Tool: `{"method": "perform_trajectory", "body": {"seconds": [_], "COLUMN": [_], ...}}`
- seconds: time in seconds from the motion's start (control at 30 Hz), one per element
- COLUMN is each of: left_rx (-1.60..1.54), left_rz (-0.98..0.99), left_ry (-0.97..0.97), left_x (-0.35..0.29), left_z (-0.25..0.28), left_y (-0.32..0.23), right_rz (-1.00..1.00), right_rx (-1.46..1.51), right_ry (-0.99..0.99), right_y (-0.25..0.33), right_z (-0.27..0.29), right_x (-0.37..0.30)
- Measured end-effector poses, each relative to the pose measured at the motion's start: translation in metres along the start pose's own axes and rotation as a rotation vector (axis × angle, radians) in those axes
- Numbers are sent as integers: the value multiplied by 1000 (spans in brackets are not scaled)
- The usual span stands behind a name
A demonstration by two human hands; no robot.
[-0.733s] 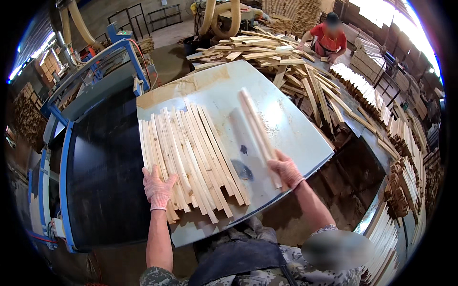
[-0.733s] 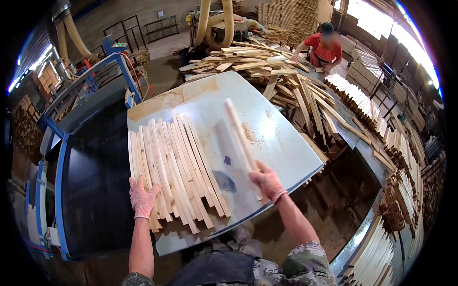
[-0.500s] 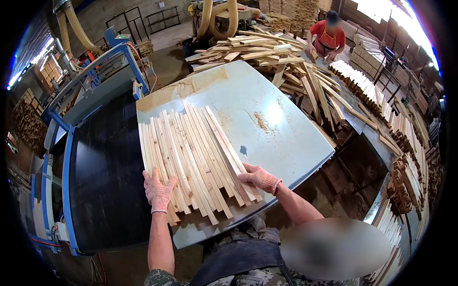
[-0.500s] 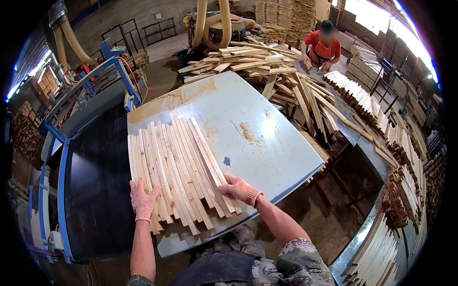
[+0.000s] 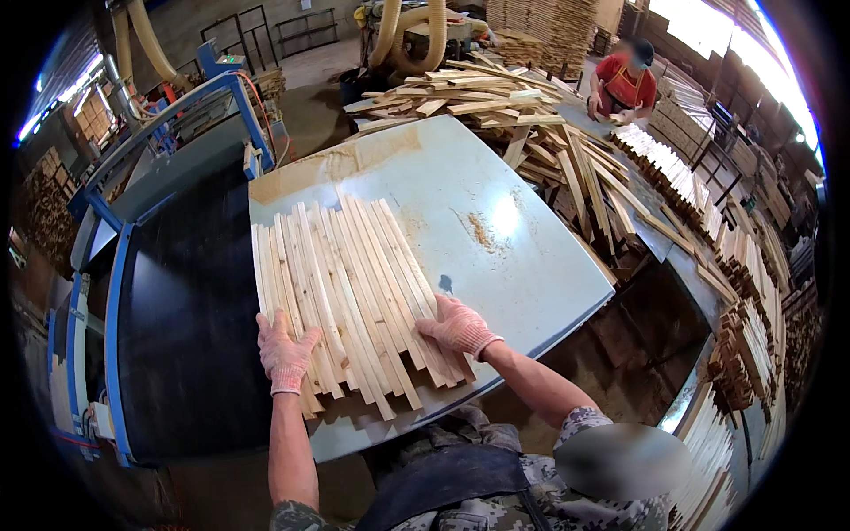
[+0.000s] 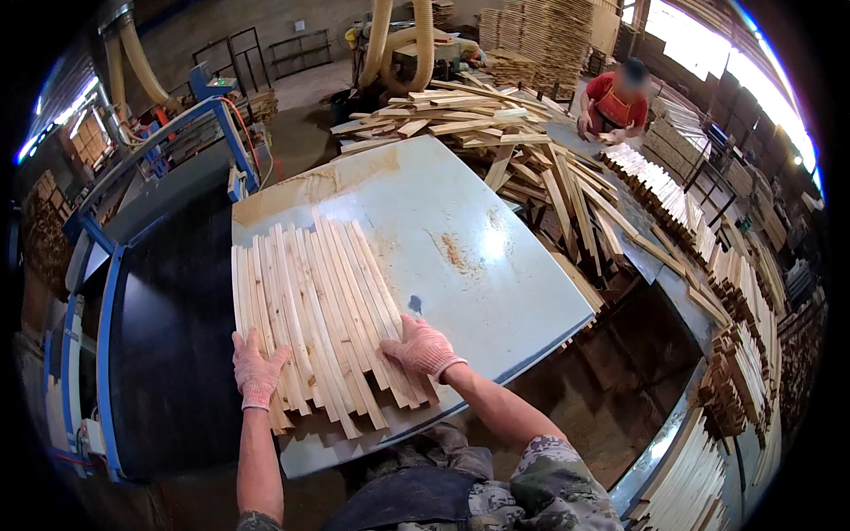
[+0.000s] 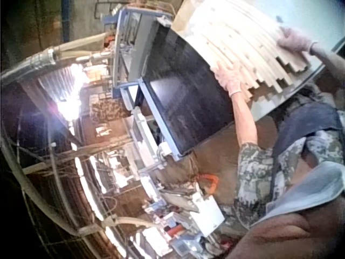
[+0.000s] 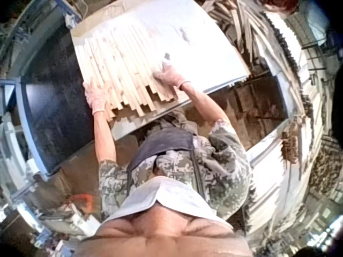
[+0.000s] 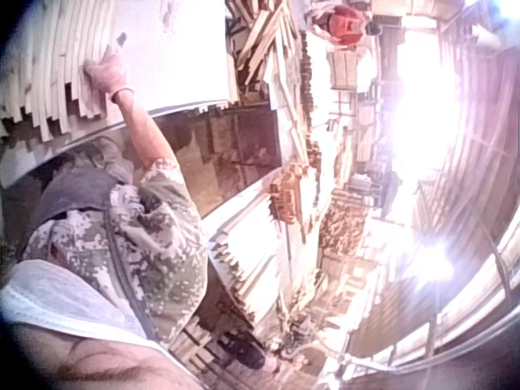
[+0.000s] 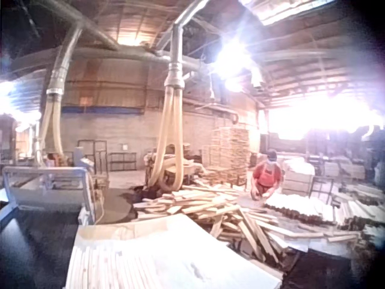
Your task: The person sorts and stacks light-colored wooden planks on a metal table in a workshop. They pick up planks from a pile, align them, and place them into neat stacks, occasionally moving to different sections of the table to continue the process.
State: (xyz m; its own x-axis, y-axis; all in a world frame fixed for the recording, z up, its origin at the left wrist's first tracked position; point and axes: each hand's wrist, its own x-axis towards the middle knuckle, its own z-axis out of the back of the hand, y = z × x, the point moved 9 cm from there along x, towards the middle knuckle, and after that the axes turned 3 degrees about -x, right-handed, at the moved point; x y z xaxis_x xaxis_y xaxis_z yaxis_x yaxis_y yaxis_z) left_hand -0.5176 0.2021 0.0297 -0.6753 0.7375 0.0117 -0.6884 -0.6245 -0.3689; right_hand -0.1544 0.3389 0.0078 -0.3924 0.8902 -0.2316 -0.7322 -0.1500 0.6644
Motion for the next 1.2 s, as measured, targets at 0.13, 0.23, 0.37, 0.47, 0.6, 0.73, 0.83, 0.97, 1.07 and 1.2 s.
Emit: {"method": "perform_trajectory", "body": {"seconds": [0.13,0.23,0.37,0.47,0.6,0.73,0.83,0.97,1.07,1.2], "left_rx": [-269,-695,-425,-421,-516,-568,-508,-266,-283,-322], "left_rz": [-83,54,165,81,41,-132,-289,-514,-570,-621], "left_ry": [-59,15,41,74,198,342,523,509,584,648], "left_x": [9,34,60,58,54,53,43,26,13,1], "left_z": [1,-10,-28,-28,-60,-101,-130,-162,-191,-177], "left_y": [2,43,64,9,-84,-207,-305,-387,-415,-416], "right_rz": [-54,-52,-85,-133,-197,-315,-517,-425,-483,-452], "right_rx": [-100,-107,-121,-88,4,137,124,492,679,638], "right_ry": [8,29,61,-20,-170,-314,-450,-687,-720,-701], "right_y": [3,16,15,-10,-69,-137,-194,-231,-257,-253], "right_z": [-3,2,6,24,70,120,138,143,134,137], "right_x": [22,36,38,30,9,-33,-81,-132,-155,-166]}}
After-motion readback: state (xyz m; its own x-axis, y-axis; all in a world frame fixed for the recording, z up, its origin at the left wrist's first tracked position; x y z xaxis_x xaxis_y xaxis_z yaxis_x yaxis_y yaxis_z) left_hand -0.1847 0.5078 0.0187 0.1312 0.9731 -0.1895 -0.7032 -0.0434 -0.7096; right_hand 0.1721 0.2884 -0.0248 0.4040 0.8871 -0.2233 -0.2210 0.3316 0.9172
